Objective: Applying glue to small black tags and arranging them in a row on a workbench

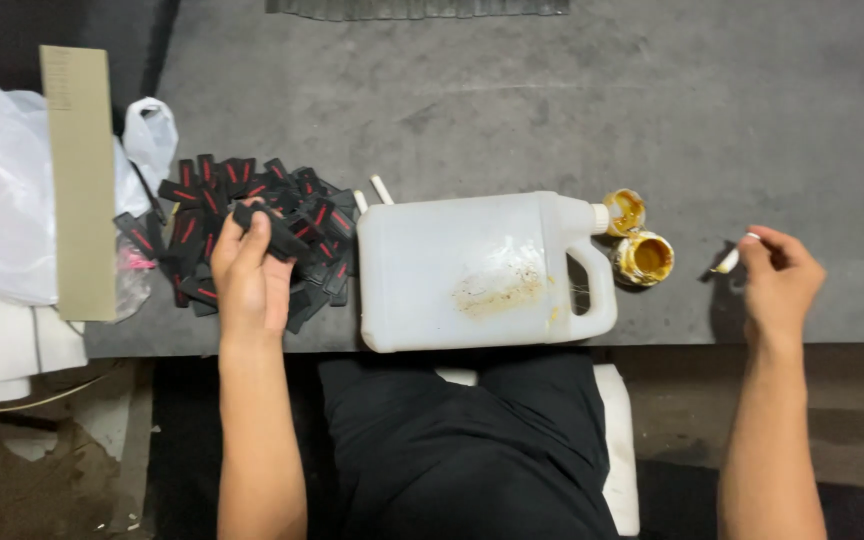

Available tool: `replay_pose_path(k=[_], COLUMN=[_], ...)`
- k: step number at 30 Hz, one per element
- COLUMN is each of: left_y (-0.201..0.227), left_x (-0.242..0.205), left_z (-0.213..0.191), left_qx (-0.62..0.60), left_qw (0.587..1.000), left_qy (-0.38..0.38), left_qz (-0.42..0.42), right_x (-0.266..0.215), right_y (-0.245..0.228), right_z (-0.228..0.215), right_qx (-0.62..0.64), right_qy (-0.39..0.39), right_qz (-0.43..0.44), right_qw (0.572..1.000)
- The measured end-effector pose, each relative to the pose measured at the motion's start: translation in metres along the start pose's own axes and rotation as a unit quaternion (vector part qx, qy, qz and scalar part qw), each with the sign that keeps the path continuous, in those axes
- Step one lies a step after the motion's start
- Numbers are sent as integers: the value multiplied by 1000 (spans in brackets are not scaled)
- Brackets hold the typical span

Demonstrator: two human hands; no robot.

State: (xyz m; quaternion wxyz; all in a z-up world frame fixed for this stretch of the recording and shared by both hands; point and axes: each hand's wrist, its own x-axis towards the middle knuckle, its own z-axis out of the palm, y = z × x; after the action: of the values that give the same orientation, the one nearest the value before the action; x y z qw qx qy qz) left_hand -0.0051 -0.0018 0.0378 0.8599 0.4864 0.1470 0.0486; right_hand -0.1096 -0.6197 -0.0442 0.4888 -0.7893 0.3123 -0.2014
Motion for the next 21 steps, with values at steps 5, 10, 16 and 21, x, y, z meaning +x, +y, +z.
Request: replay_pose_path(k=[5, 10, 16, 21], left_y=[15, -5, -25, -48], left_x=[-56, -90, -117, -136], left_z=[54, 93, 129, 138], left_qx=[-96, -96, -78, -78], left_qw=[991, 987, 973, 972], left_qy=[-48, -72, -85, -118], left_qz=[-78, -111, -197, -187], right_x=[-12, -5, -99, -195], right_y=[-36, -28, -147, -227], right_z=[-1, 4, 21, 82], right_qx=[-163, -283, -140, 83], right_qy=[-106, -163, 58, -266], right_qz=[-76, -211, -290, -210], right_qw=[978, 921, 945, 937])
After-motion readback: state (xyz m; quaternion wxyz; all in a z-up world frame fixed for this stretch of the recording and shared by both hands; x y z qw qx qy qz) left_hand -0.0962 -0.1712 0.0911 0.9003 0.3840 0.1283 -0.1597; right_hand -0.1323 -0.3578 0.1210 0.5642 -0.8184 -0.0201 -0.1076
